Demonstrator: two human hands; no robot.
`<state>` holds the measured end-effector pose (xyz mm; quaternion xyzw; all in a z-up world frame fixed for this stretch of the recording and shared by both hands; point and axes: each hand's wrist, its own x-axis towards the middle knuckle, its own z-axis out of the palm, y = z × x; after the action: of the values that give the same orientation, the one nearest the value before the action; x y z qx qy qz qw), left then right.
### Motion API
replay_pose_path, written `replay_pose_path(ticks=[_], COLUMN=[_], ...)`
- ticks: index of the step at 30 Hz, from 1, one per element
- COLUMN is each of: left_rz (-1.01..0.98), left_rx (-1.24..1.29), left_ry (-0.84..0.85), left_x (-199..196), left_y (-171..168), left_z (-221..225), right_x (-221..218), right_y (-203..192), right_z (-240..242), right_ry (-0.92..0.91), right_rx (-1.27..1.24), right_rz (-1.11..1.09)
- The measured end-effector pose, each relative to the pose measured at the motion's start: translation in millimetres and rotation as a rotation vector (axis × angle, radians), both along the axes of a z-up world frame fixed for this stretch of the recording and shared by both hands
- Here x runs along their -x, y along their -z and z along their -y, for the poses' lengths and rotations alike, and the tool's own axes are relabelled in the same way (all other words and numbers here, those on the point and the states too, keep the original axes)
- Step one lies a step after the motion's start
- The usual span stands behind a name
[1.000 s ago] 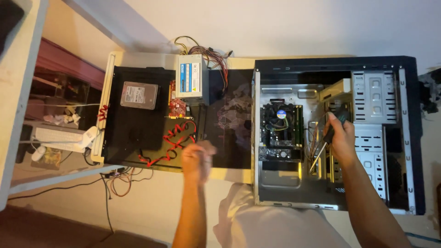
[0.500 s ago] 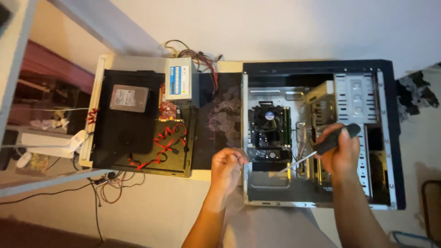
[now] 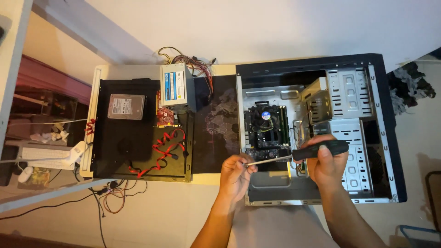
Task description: Mounting a motherboard into a computer case and securing it with screws using a screwdriver.
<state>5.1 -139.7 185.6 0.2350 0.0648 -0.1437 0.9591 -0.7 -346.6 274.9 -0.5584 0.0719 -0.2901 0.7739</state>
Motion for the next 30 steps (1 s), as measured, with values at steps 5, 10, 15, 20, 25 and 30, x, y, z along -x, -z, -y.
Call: replay_pose_path(ticks=[5,10,15,20,25,30], left_rz=[-0.032,-0.066,-0.067,-0.095,-0.128,-0.096], left_rx=[0.007,0.009,-0.015,-0.062,-0.140,-0.269], left_ry=[0.006,0.025,-0.001,-0.031,-0.102,-0.163], left_x=[0.8,3.4,0.9,1.3,-9.6,-16.4], left_y=[4.0,5.6,-1.2,-0.4,-0.5,-15.3], left_z=[0.4,1.5,4.5,7.9,6.3,5.7], right_x=[-1.8,1.4,5.7,8.3,10.0,13.3], right_y=[-9.6,-8.9,-6.0,-4.1,-1.9,26.1], right_z=[-6.8,-4.8,-5.7,-6.6,-12.1,1.1], right_ry=[-0.017,-0.007,0.025,0.050,0.034,-0.132], right_rx=[-0.009,0.003,0.036,0.095,0.140,-0.083], right_rz=[0.036,0.040,0.047,0.052,0.035,-0.016])
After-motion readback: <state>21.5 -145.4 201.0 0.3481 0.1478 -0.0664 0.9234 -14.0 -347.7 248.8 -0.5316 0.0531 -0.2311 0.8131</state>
